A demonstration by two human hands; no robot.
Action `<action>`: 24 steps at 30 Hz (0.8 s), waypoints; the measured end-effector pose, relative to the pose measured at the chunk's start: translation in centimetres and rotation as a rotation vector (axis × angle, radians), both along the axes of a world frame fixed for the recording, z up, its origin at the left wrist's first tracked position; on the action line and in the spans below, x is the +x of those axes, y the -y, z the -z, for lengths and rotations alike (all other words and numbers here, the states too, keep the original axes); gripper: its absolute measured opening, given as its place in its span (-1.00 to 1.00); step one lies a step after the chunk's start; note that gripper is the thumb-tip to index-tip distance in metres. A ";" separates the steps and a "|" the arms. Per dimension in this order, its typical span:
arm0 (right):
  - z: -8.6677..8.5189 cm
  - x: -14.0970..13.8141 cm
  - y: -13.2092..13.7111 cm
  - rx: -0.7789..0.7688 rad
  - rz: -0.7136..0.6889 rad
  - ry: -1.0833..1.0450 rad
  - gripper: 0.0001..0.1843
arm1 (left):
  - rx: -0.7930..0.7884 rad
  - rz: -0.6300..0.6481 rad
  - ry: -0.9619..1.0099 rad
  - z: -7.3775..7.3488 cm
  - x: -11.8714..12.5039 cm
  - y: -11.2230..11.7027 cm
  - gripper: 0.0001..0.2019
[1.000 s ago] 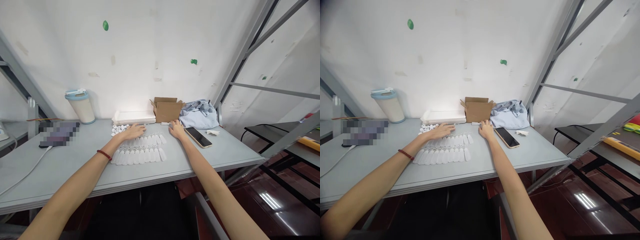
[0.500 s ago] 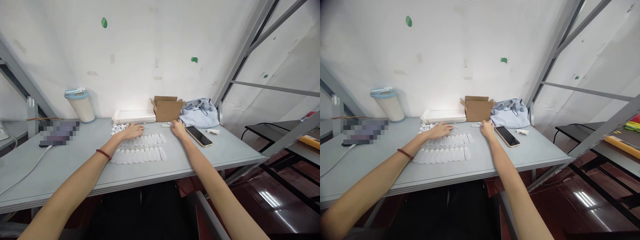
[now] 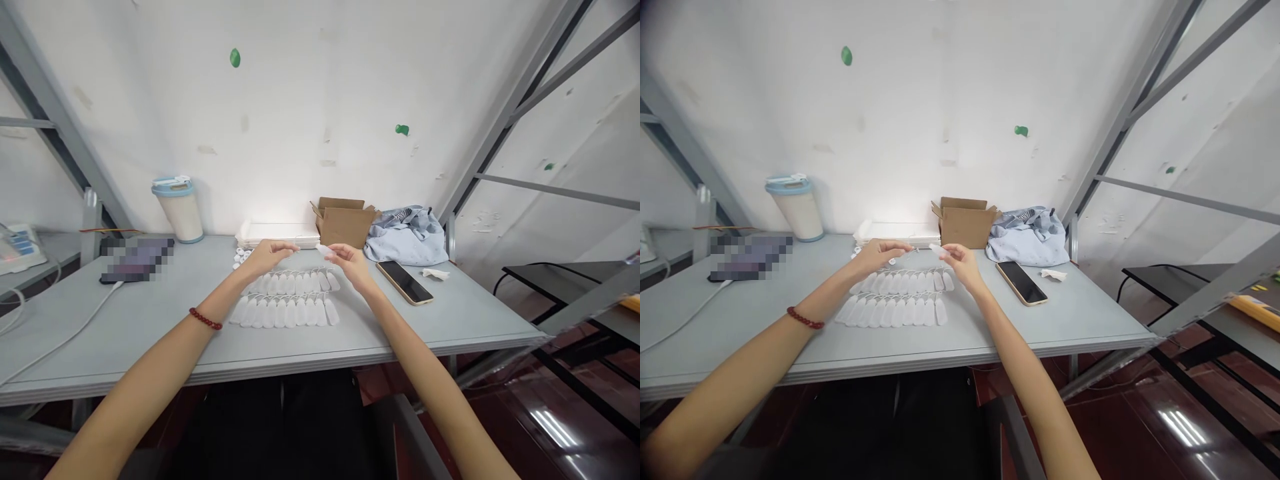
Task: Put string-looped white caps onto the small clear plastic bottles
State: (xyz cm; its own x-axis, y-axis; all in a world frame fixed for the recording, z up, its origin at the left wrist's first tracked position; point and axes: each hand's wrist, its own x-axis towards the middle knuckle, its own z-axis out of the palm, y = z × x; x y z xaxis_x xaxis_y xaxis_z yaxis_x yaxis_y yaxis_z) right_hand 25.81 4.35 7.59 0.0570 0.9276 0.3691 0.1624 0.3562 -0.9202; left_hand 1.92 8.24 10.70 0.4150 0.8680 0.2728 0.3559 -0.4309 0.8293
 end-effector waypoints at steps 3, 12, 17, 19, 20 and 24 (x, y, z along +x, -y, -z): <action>-0.6 -1.2 1.1 -0.040 -0.127 -0.065 -0.62 | 0.001 0.050 0.093 -0.4 0.7 1.7 -0.69; -1.3 -1.2 2.0 -0.101 -0.231 -0.028 -0.60 | 0.049 0.027 0.129 -0.6 1.8 3.2 -0.74; -1.4 -1.2 2.1 -0.114 -0.295 -0.032 -0.65 | 0.044 0.057 0.168 -0.5 1.8 3.3 -0.76; -1.5 -1.1 2.1 -0.121 -0.311 -0.041 -0.68 | 0.052 0.077 0.184 -0.3 2.0 3.3 -0.77; -1.5 -1.1 2.2 -0.123 -0.315 -0.038 -0.69 | 0.056 0.083 0.187 -0.2 2.1 3.2 -0.77; -1.8 -1.1 2.5 -0.127 -0.325 0.001 -0.70 | 0.076 0.084 0.200 0.0 2.4 3.3 -0.78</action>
State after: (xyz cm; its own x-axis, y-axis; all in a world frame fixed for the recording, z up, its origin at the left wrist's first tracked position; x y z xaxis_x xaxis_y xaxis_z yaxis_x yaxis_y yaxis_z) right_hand 24.72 1.86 9.37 -0.2492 0.9359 0.2491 0.0601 0.2716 -0.9605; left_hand 4.29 4.95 10.69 0.4158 0.8066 0.4201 0.1485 -0.5160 0.8436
